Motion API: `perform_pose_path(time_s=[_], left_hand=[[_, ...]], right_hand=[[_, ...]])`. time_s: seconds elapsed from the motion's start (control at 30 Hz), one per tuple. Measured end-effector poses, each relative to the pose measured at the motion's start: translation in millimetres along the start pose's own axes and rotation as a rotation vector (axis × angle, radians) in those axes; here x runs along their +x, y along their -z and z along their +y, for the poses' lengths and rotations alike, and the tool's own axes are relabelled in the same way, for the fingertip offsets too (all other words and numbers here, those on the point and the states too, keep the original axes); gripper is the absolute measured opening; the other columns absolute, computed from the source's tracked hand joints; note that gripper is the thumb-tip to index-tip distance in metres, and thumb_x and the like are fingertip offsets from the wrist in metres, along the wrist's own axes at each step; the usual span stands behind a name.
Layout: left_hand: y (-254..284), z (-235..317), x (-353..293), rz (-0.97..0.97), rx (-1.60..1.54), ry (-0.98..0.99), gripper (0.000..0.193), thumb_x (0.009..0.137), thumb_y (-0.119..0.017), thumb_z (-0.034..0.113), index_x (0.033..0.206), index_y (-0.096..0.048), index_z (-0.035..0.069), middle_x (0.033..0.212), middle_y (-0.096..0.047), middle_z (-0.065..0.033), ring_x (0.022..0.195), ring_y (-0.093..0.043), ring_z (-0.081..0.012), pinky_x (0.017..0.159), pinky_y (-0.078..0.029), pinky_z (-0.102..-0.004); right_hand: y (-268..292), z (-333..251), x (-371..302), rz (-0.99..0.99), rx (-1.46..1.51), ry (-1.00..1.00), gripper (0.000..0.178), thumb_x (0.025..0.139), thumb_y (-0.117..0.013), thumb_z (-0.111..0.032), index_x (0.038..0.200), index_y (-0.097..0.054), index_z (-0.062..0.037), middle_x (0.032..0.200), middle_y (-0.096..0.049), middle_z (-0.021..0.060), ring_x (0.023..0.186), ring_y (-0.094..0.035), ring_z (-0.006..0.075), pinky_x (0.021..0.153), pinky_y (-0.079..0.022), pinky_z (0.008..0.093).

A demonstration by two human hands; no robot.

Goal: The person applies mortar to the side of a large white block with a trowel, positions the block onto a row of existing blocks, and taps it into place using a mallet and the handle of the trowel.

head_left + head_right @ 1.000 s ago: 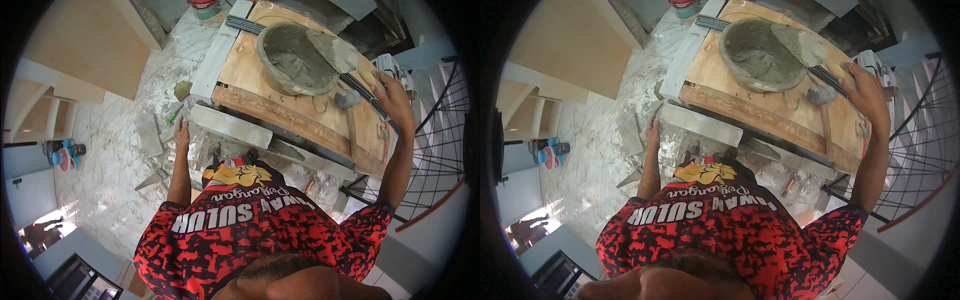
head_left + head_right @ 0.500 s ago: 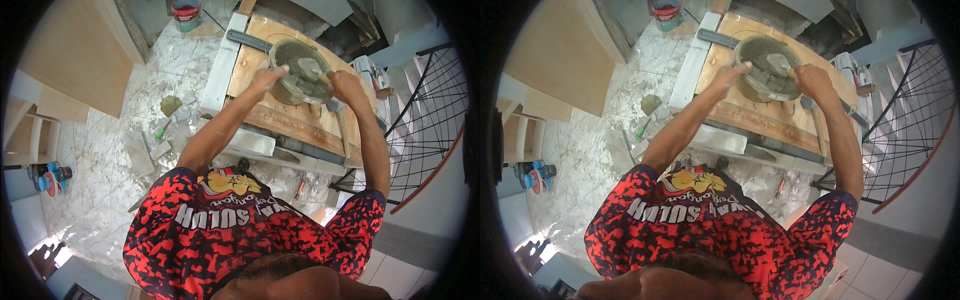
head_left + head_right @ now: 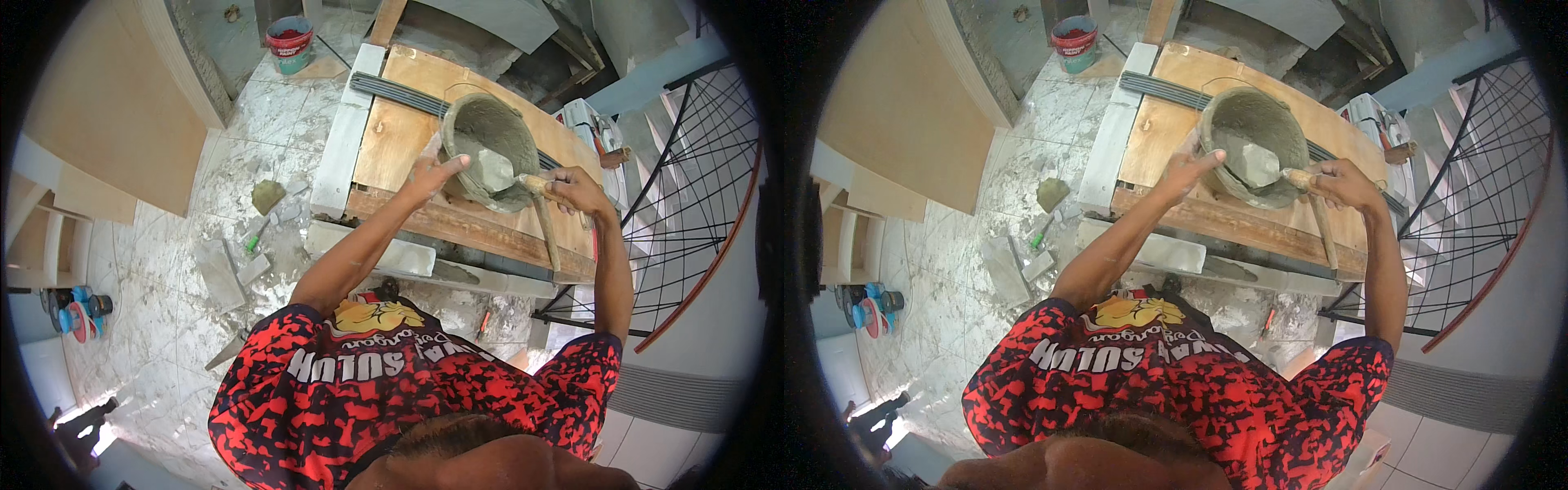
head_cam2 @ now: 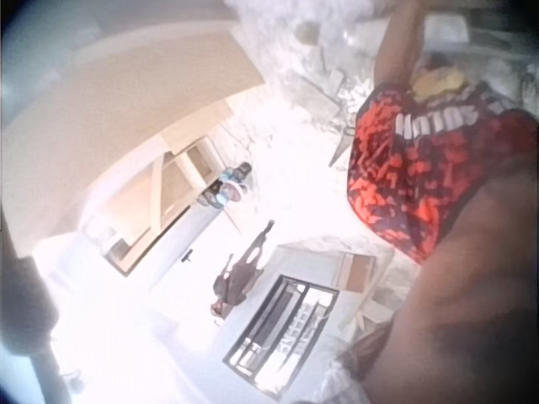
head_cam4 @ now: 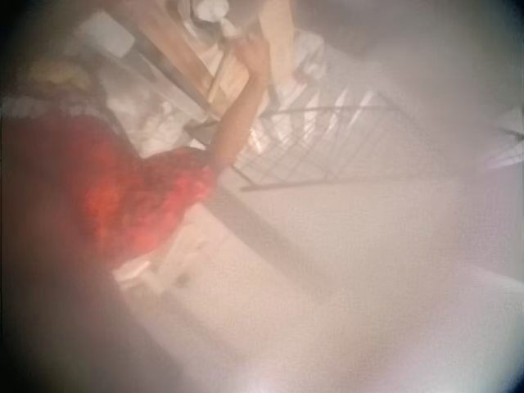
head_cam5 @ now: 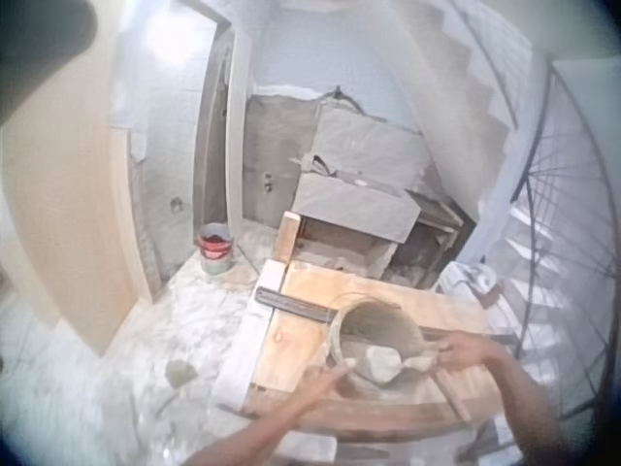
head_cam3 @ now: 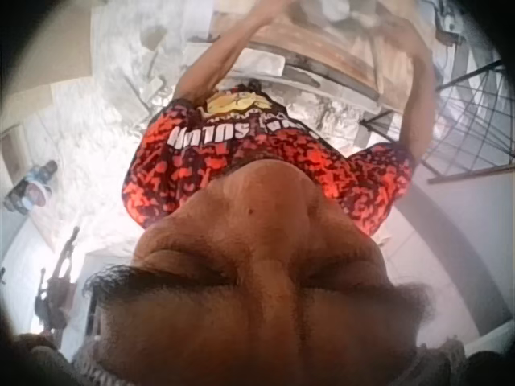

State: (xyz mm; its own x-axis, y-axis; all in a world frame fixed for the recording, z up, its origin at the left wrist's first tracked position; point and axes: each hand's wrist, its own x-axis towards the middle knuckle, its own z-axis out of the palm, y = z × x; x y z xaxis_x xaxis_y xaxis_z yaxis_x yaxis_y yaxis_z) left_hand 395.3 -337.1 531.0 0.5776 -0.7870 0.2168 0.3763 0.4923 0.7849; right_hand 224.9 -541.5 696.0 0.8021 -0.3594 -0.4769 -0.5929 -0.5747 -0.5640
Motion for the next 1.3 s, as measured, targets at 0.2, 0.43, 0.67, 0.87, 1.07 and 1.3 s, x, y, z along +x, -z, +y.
perform_pose_path(time_s=[0.2, 0.43, 0.67, 0.87, 1.07, 1.3], left_hand=[[22, 3, 13, 0.023, -0.019, 0.104, 0.070, 0.085, -0.064, 0.028, 0.138, -0.028, 0.003, 0.132, -0.043, -0.0089, 0.121, -0.041, -0.0212, 0.101, -0.032, -0.0344], [70, 12, -36, 0.371, 0.156, -0.040, 0.059, 0.089, -0.057, 0.032, 0.133, -0.036, -0.001, 0.129, -0.047, -0.0151, 0.116, -0.048, -0.0232, 0.095, -0.039, -0.0356], [192, 44, -170, 0.822, 0.230, -0.061, 0.043, 0.092, -0.052, 0.029, 0.125, -0.046, 0.001, 0.115, -0.057, -0.0122, 0.099, -0.058, -0.0194, 0.085, -0.046, -0.0303], [237, -22, -240, 0.841, 0.384, 0.169, 0.036, 0.091, -0.053, 0.025, 0.120, -0.053, 0.004, 0.116, -0.057, -0.0083, 0.100, -0.056, -0.0168, 0.085, -0.043, -0.0294], [227, -45, -242, 0.794, 0.395, 0.251, 0.037, 0.089, -0.055, 0.023, 0.120, -0.054, 0.002, 0.108, -0.059, -0.0055, 0.097, -0.053, -0.0136, 0.085, -0.041, -0.0257], [231, -46, -245, 0.674, 0.449, 0.297, 0.041, 0.089, -0.054, 0.020, 0.124, -0.049, -0.001, 0.121, -0.054, -0.0113, 0.111, -0.049, -0.0182, 0.096, -0.037, -0.0291]], right_hand=[[2, 33, -11, 0.150, 0.328, -0.021, 0.032, 0.085, -0.053, -0.016, 0.111, -0.057, 0.0022, 0.070, -0.061, 0.0058, 0.044, -0.050, 0.0072, 0.037, -0.038, 0.0192], [-21, 27, -38, 0.292, 0.551, 0.101, 0.034, 0.086, -0.052, -0.017, 0.114, -0.053, 0.0036, 0.074, -0.061, 0.0100, 0.042, -0.049, 0.0081, 0.034, -0.035, 0.0180], [-87, 5, -69, 0.309, 0.619, 0.116, 0.049, 0.080, -0.063, -0.027, 0.117, -0.053, 0.0036, 0.078, -0.063, 0.0105, 0.045, -0.049, 0.0088, 0.038, -0.036, 0.0187], [-179, -15, -46, 0.089, 0.565, 0.032, 0.044, 0.078, -0.069, -0.020, 0.116, -0.057, -0.0014, 0.080, -0.064, 0.0085, 0.053, -0.051, 0.0083, 0.045, -0.040, 0.0206], [-281, -8, -13, 0.268, -0.140, 0.430, 0.039, 0.077, -0.066, -0.014, 0.114, -0.058, -0.0049, 0.091, -0.063, 0.0114, 0.071, -0.060, 0.0252, 0.065, -0.049, 0.0341], [-358, -11, 1, 0.498, -0.469, 0.473, 0.043, 0.073, -0.063, -0.008, 0.116, -0.056, -0.0069, 0.108, -0.054, 0.0171, 0.090, -0.056, 0.0337, 0.073, -0.047, 0.0406]])
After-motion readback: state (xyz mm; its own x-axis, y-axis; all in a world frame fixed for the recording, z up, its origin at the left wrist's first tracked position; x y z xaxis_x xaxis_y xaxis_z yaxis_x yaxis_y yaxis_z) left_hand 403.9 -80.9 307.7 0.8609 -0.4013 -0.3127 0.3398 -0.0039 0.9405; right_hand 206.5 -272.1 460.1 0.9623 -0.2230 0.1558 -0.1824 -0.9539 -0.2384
